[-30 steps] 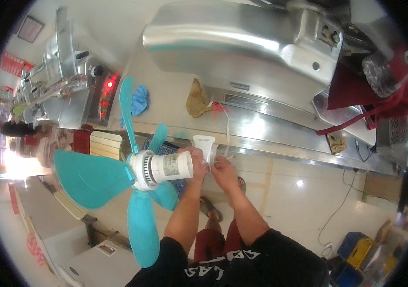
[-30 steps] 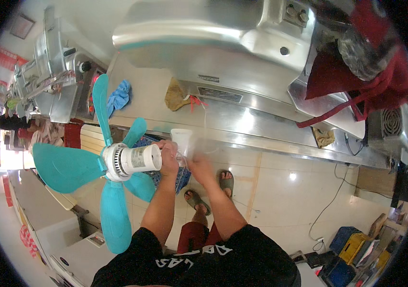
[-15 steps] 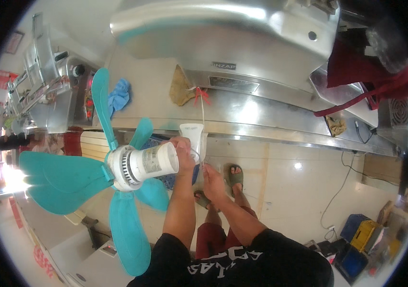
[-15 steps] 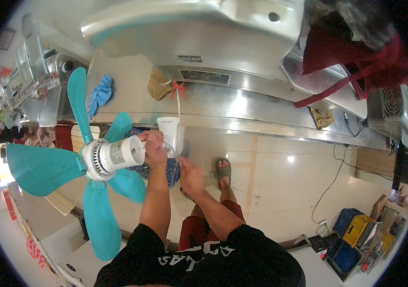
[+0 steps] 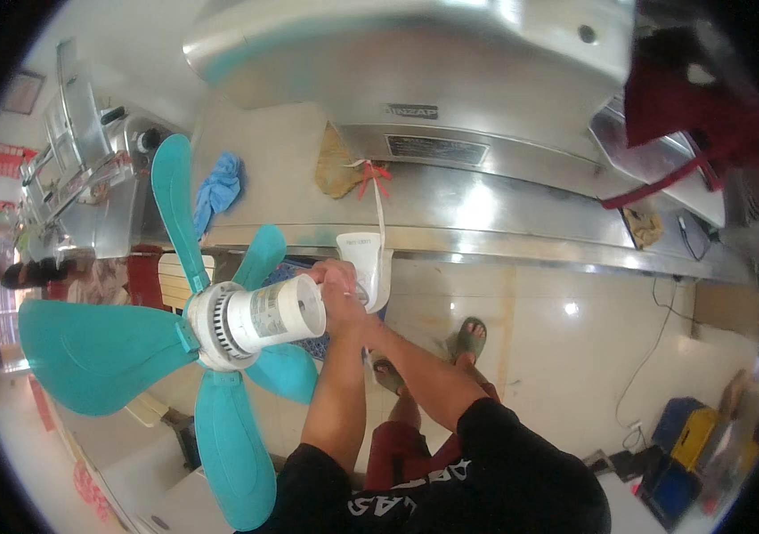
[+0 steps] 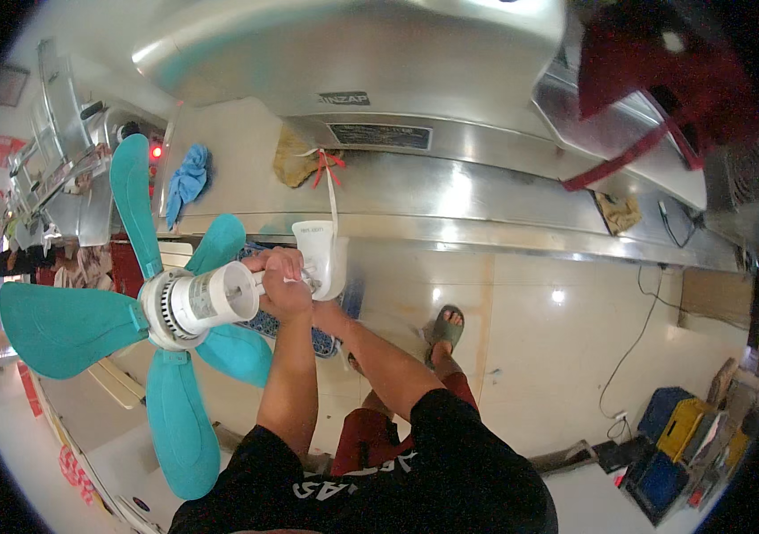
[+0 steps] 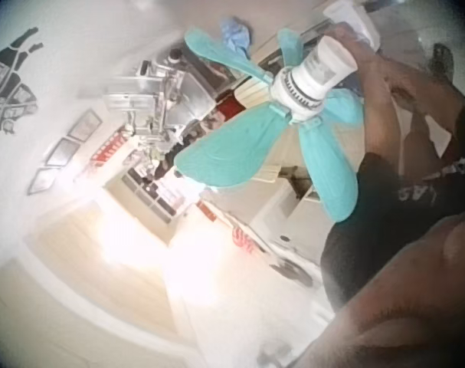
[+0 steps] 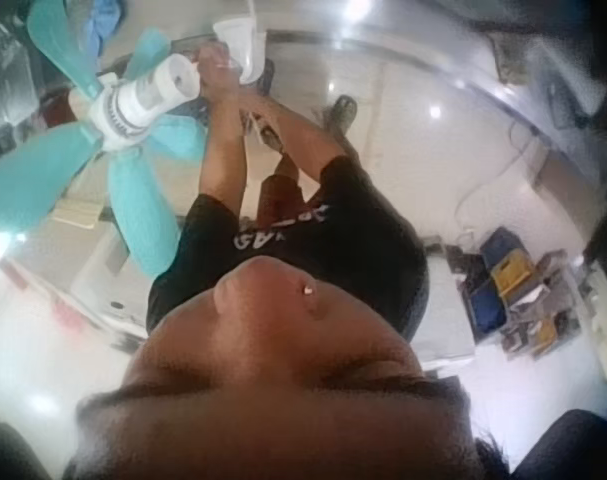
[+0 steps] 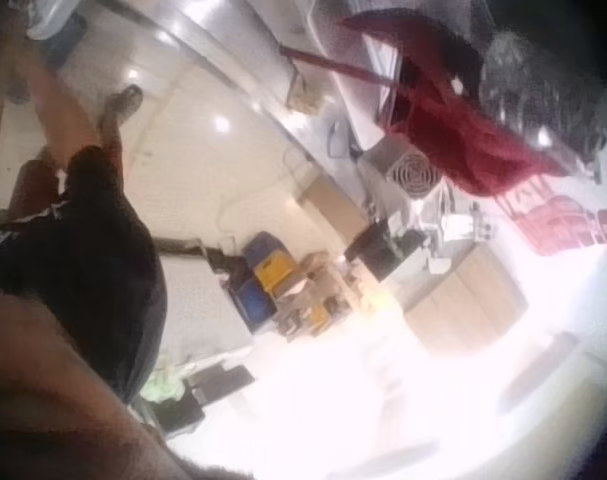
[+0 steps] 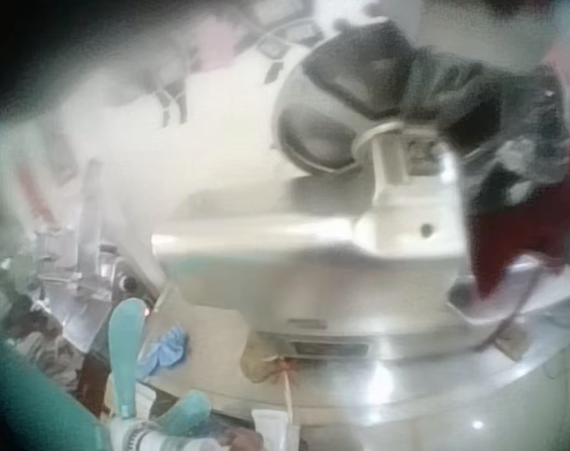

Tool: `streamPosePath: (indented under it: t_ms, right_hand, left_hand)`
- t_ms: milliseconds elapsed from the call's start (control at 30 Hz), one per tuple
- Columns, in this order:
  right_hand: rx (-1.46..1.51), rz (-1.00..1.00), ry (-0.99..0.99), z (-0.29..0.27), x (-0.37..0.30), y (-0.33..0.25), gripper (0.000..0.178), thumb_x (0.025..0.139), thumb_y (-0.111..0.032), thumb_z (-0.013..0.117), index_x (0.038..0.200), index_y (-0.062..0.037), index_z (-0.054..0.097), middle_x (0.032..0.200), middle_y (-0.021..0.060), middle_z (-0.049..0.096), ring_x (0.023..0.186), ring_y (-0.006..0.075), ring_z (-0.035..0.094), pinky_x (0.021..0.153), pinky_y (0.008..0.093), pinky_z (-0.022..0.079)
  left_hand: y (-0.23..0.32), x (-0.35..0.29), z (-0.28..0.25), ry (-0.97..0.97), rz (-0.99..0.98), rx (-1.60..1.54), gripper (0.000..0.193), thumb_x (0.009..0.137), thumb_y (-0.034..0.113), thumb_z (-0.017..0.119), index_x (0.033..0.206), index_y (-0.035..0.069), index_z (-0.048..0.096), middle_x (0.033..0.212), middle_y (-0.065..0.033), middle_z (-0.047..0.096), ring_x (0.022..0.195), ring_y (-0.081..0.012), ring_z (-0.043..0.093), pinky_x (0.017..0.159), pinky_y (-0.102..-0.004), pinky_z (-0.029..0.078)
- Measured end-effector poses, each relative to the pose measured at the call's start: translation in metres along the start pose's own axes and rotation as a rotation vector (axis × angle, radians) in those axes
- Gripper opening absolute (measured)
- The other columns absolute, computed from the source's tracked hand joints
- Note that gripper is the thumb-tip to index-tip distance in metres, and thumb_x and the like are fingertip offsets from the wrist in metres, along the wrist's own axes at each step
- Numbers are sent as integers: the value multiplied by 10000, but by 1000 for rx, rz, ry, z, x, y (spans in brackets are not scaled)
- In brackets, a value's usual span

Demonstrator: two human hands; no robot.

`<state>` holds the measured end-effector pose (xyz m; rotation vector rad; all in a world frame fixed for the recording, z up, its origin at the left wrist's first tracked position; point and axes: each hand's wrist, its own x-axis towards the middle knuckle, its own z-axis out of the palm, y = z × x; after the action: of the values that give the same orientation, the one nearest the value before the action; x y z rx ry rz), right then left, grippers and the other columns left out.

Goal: The person secures a small electric fan to a meat slicer by looping white string and a rubber band around the fan base and the slicer frame.

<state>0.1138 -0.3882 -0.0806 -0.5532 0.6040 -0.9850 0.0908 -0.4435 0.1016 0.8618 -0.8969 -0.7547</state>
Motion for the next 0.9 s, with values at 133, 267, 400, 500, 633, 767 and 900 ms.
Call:
streamPosePath:
  t_ms: [133,267,400,500,633,767,900]
  right_hand:
    - [-81,23,-3,-65,44,-43,176,992,-145,504,1130,-91,599,1012,99,683,877,310,649,740,355,500]
    - [-373,12,74,-141,69,-114,169,988,-151,514,1116,-86,603,995,96,673,866,300,640,734,351,493]
    - [-628,-38,72,-168,104,-144,164,983,-156,524,1102,-81,606,978,93,664,855,290,630,729,347,487]
    - [-761,-119,83,-184,126,-154,160,980,-161,531,1092,-77,609,965,91,657,846,283,623,725,343,482]
    - [-897,-255,104,-198,149,-170,157,975,-167,541,1078,-72,612,948,88,647,835,273,614,719,339,475]
    - [-1004,-344,78,-200,162,-173,156,971,-173,551,1065,-67,616,930,85,638,824,263,604,714,335,469]
    - [-1089,-402,78,-198,169,-179,155,966,-179,560,1051,-63,619,913,82,628,813,253,595,709,330,462]
  left_hand:
    - [9,-1,-7,-61,-9,35,160,897,57,520,891,86,362,630,-52,422,524,-135,410,499,-295,396]
    - [2,3,-11,-121,28,-30,175,938,67,528,909,66,356,685,-77,460,568,-133,431,523,-295,414]
    - [-19,-6,-28,-133,82,53,156,947,73,548,953,56,393,708,-85,480,579,-142,457,516,-308,446]
    - [-21,-8,-31,-160,21,54,141,948,49,541,951,58,401,726,-76,483,585,-151,476,514,-313,461]
    - [-18,-4,-32,-206,-61,31,160,940,45,562,933,63,404,726,-65,477,560,-143,463,482,-307,436]
    - [-23,4,-29,-187,8,34,168,936,100,595,923,83,429,686,-44,446,519,-128,433,468,-297,400]
    - [-36,3,-29,-154,92,54,162,956,183,591,941,120,442,626,-19,399,470,-112,400,491,-298,385]
